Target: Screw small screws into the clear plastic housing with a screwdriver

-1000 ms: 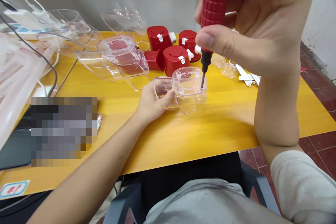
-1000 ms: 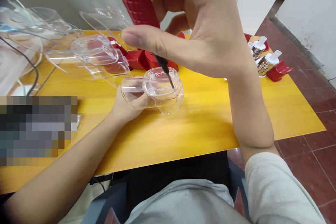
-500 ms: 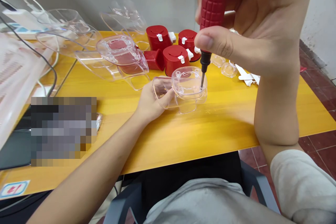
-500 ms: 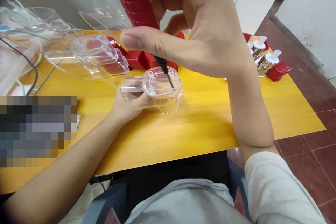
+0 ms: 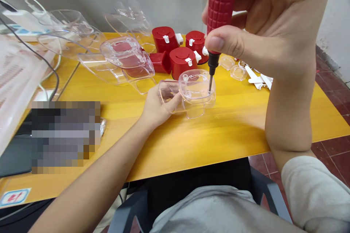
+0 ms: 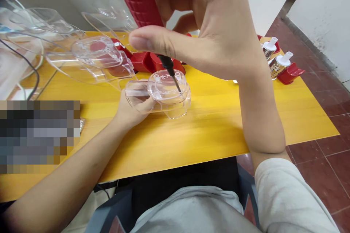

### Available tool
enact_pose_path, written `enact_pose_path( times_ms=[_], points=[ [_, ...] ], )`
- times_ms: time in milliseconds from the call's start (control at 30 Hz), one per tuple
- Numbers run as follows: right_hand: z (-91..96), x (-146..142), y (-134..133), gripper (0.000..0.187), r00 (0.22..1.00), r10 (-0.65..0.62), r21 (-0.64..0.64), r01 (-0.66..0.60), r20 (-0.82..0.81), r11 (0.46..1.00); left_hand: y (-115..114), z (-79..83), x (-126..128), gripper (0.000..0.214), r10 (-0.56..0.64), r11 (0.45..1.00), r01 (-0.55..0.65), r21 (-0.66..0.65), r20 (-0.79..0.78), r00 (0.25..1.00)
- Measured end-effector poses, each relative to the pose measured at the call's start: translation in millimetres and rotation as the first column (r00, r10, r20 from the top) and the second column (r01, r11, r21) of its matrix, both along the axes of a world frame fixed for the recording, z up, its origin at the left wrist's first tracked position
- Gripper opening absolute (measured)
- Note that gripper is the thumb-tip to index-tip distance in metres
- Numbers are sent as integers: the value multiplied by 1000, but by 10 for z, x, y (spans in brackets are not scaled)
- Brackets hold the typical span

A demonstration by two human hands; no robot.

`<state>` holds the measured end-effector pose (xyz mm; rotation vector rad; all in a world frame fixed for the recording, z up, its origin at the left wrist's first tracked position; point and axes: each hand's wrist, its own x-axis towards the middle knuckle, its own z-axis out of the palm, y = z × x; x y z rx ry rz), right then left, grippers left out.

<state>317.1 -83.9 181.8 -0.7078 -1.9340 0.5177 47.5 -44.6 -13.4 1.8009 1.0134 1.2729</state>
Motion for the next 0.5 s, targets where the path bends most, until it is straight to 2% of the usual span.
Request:
enact_pose_path(
  times_ms=[100, 167, 267, 333, 433, 500],
  points=[
    [-53, -31, 51, 72, 998, -55, 56, 54, 12, 997, -9, 14, 3, 30, -4, 1000, 3, -21, -25, 1000],
    [-84, -58, 28, 61, 998, -61, 130, 61, -4, 990, -10, 18, 4, 32, -11, 999, 10, -35, -31, 999],
    [-81, -72, -55, 41, 999, 43, 207, -41, -8, 978, 0, 2, -2, 31, 7, 999, -8, -31, -24, 1000],
    [-46, -57, -103, 41, 995, 97, 145, -97, 9, 985, 10, -20, -13, 31, 14, 999, -15, -32, -26, 1000],
    [7, -16, -104, 53, 998, 59, 35, -59, -2, 998, 17, -46, -29, 34, -2, 999, 0, -52, -45, 999],
    [11, 9, -58, 55, 999, 52, 50, -52, 9, 997, 10, -49, -31, 36, -8, 999, 5, -52, -47, 999]
  ],
)
